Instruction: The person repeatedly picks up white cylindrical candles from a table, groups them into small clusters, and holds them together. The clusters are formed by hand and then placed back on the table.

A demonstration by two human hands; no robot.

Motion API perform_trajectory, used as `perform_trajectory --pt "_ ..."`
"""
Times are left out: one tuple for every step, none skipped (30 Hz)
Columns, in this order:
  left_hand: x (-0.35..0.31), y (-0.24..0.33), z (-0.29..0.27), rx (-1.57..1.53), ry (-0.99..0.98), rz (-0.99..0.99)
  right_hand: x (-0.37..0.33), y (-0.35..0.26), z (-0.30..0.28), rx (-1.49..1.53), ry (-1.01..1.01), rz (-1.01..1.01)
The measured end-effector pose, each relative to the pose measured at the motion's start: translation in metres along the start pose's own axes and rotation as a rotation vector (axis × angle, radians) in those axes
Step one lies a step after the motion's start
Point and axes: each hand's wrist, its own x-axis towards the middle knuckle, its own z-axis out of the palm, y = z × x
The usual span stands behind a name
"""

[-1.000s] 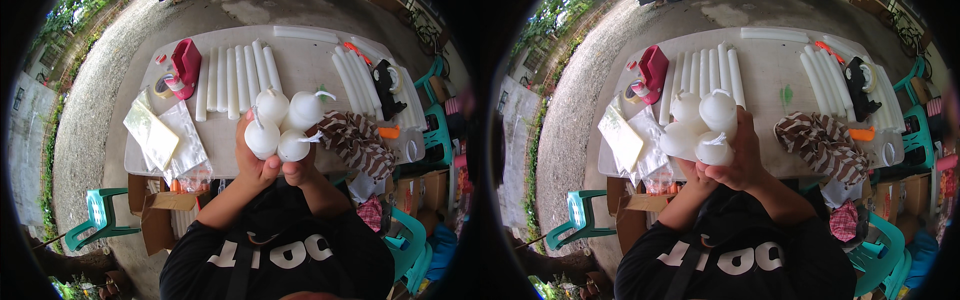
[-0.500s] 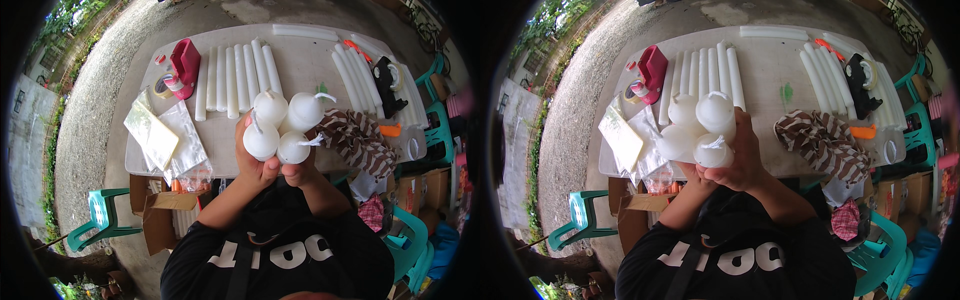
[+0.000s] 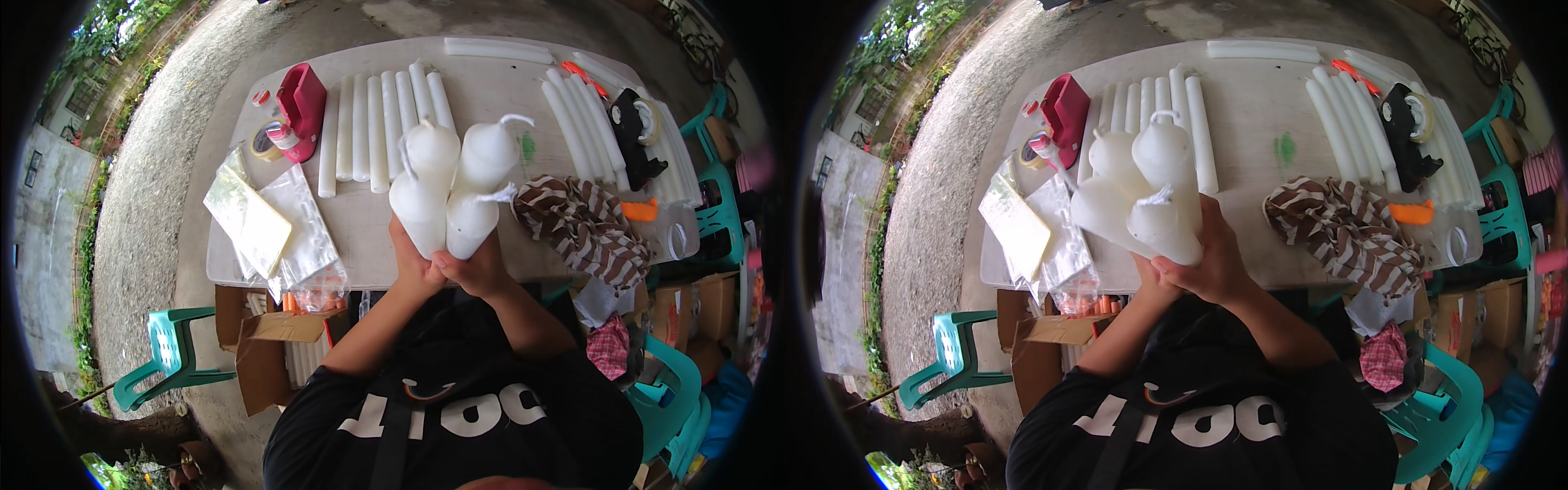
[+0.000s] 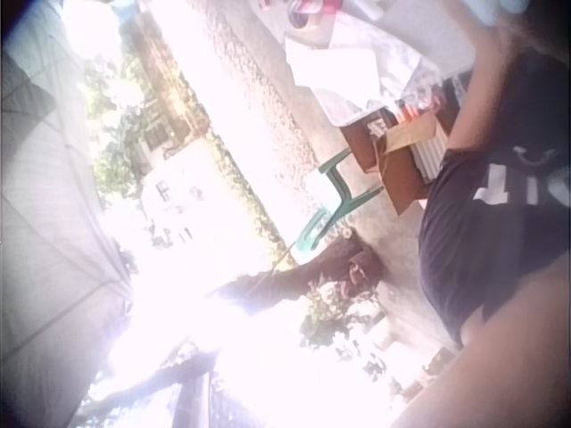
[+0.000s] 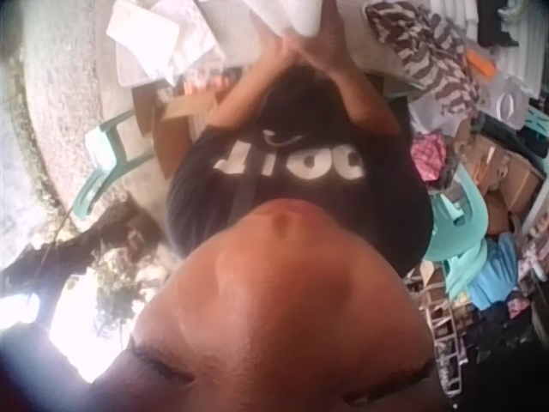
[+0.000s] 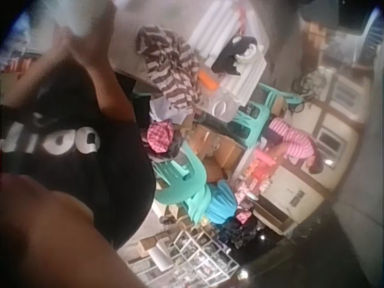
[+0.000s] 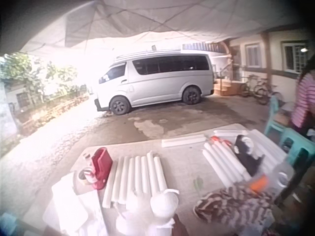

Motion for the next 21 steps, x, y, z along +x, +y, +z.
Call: perform_trajectory --pt "0.001 -0.002 0.002 -0.026 -0.015 0.002 -0.003 0.004 -0.002 -0.029 0.051 -0.042" --pt "0.002 -0.004 0.004 -0.053 -0.03 0.002 -0.007 0.009 -0.004 -0.059 0.102 -0.084" --pt "0.003 -0.004 0.004 -0.06 -0.075 -0.006 -0.01 0.013 -0.005 -0.088 0.152 -0.126" --pt "0.004 -0.006 0.004 -0.067 -0.12 -0.013 -0.011 0.015 -0.007 -0.024 0.202 -0.183" --pt "0.003 -0.015 0.005 0.019 -0.12 -0.12 -0.011 0.016 -0.009 0.036 0.252 -0.241" --pt "0.015 -0.006 0.011 0.105 -0.176 -0.137 -0.012 0.011 -0.01 0.095 0.349 -0.196" --pt "0.03 0.008 0.021 0.19 -0.232 -0.151 -0.012 0.007 -0.013 0.152 0.445 -0.152" --pt "0.039 0.013 0.031 0.101 -0.3 -0.341 -0.012 0.007 -0.021 0.072 0.526 -0.123" --pt "0.048 0.015 0.041 0.136 -0.355 -0.339 -0.013 0.007 -0.033 -0.007 0.606 -0.092" --pt "0.058 0.009 0.053 0.186 -0.404 -0.416 -0.014 0.006 -0.043 -0.092 0.685 -0.062" --pt "0.069 0.004 0.065 0.236 -0.452 -0.493 -0.016 0.0 -0.05 0.011 0.726 -0.018" --pt "0.08 -0.003 0.076 0.34 -0.504 -0.508 -0.02 -0.006 -0.058 0.036 0.739 0.01" --pt "0.092 -0.01 0.087 0.443 -0.549 -0.52 -0.024 -0.011 -0.067 0.06 0.746 0.036" --pt "0.102 -0.015 0.096 0.547 -0.592 -0.533 -0.033 -0.007 -0.077 0.068 0.713 0.048" --pt "0.112 -0.017 0.105 0.723 -0.673 -0.489 -0.038 -0.009 -0.081 0.064 0.7 0.036" --pt "0.118 -0.017 0.111 0.901 -0.753 -0.447 -0.044 -0.011 -0.083 0.062 0.688 0.03" --pt "0.124 -0.018 0.117 1.08 -0.831 -0.401 -0.049 -0.012 -0.085 0.06 0.675 0.023" --pt "0.129 -0.022 0.123 1.193 -0.874 -0.422 -0.053 -0.011 -0.088 0.047 0.671 0.036" --pt "0.131 -0.023 0.131 1.235 -0.822 -0.463 -0.054 -0.012 -0.091 0.061 0.663 0.041" --pt "0.132 -0.025 0.139 1.276 -0.767 -0.504 -0.054 -0.014 -0.093 0.076 0.653 0.045" --pt "0.134 -0.026 0.143 1.324 -0.713 -0.546 -0.053 -0.015 -0.094 0.097 0.645 0.052"
